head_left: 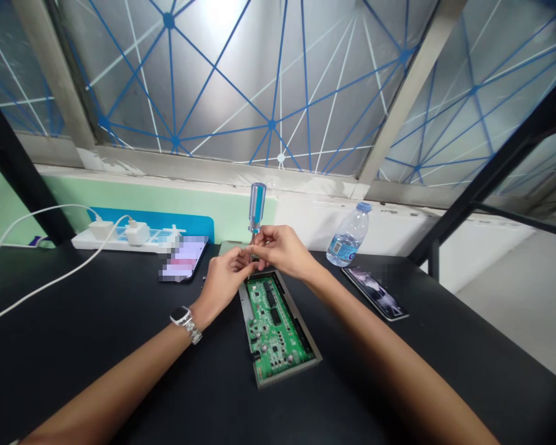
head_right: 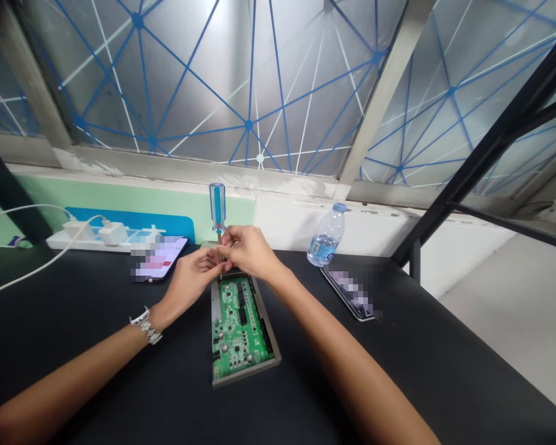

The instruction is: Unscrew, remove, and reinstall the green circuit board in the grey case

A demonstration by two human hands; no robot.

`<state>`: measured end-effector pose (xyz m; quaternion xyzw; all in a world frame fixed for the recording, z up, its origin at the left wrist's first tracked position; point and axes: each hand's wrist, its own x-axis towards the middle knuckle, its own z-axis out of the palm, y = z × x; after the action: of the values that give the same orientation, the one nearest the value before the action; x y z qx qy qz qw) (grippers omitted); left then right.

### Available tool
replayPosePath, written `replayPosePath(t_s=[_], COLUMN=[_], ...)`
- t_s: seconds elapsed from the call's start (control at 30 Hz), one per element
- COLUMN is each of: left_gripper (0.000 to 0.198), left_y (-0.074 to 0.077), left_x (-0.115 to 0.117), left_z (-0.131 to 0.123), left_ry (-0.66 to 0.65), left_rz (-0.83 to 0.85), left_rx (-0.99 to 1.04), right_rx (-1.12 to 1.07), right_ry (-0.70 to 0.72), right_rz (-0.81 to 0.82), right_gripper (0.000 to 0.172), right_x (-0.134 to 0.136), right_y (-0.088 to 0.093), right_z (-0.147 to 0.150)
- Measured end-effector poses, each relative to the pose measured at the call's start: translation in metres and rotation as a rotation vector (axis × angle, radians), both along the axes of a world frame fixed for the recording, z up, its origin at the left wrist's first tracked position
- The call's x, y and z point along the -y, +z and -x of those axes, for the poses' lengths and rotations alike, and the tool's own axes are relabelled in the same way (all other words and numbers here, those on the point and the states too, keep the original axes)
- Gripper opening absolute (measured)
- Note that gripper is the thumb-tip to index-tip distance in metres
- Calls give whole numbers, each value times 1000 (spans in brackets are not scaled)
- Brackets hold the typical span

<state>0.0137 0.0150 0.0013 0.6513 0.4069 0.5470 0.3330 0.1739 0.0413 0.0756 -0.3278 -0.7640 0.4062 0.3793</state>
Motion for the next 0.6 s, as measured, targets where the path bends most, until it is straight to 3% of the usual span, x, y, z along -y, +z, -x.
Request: replayPosePath(t_s=[0.2,0.47,0.6], left_gripper=[21,24,21], left_y=[0,5,6], left_x=[-3,-5,-4], left_z=[7,13,11], left_ry=[-164,-236,-234], left_rz=[60,-11,-21], left_rx=[33,-150,-159], right_rx=[-27,-46,-23], right_ry=[-53,104,68], right_rz=[-6,179,163], right_gripper=[22,25,20], right_x=[0,1,1], right_y=[-7,1,3], right_z=[4,2,1])
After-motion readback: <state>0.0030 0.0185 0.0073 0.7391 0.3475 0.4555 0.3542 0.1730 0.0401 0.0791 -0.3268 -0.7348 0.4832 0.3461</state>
